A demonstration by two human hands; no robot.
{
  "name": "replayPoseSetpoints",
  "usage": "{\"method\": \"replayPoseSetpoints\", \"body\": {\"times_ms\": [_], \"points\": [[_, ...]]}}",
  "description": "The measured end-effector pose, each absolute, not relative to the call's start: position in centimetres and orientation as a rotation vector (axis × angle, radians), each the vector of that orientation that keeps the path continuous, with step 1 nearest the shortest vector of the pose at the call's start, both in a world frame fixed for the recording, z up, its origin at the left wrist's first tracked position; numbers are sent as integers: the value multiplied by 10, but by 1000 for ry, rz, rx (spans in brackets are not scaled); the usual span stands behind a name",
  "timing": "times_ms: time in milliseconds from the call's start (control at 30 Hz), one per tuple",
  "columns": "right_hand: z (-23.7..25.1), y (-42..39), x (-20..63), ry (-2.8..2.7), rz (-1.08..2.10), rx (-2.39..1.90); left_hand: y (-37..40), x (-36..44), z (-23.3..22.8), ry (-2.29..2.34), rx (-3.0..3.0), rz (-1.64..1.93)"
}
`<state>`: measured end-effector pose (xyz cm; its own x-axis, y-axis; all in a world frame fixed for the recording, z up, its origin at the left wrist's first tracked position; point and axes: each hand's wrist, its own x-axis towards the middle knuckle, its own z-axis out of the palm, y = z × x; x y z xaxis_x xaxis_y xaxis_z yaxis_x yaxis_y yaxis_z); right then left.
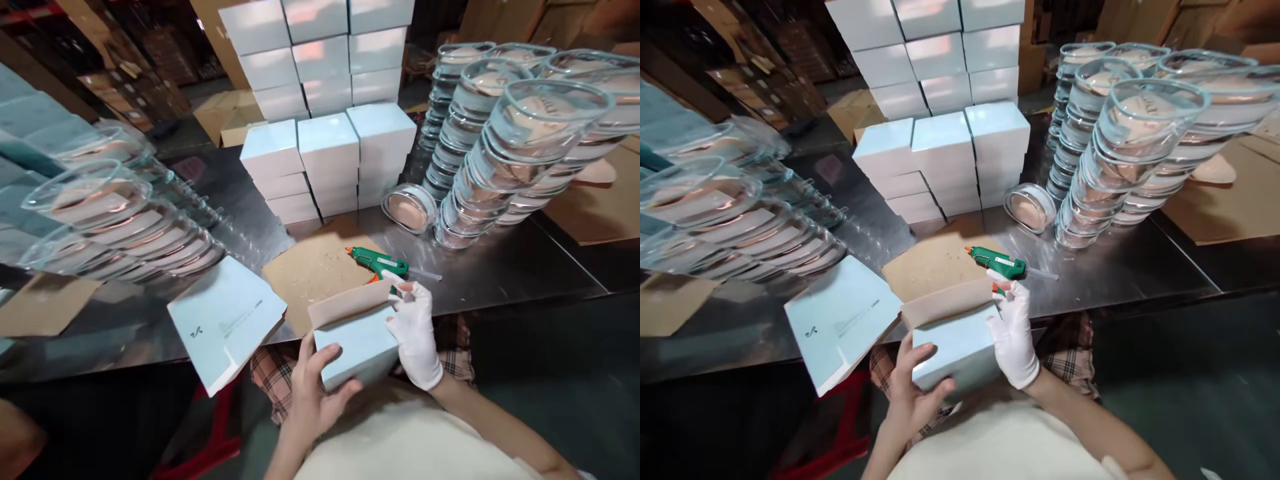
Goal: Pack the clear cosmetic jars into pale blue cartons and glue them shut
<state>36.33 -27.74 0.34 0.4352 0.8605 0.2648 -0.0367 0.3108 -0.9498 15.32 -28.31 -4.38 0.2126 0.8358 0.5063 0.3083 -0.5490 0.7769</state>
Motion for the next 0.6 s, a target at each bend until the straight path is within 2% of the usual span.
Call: {"method": "replayPoseSetpoints", "body": {"times_ms": [67,167,300,433,600], "points": [[5,-276,383,-1077,739,-1281,-278,141,-40,1029,2033,1283],[7,-260,413,-1228,664,-1817,-274,130,-48,1197,1877,1378],[5,-219,425,-1168,763,-2414,-271,136,-65,1261,1704,1446],[-4,-200,427,-1082,847,-2305,-268,146,-72,1301,1657,1461],[-8,-221,434,-974,902,-2007,-258,157,-60,1306,1603,1417]]}}
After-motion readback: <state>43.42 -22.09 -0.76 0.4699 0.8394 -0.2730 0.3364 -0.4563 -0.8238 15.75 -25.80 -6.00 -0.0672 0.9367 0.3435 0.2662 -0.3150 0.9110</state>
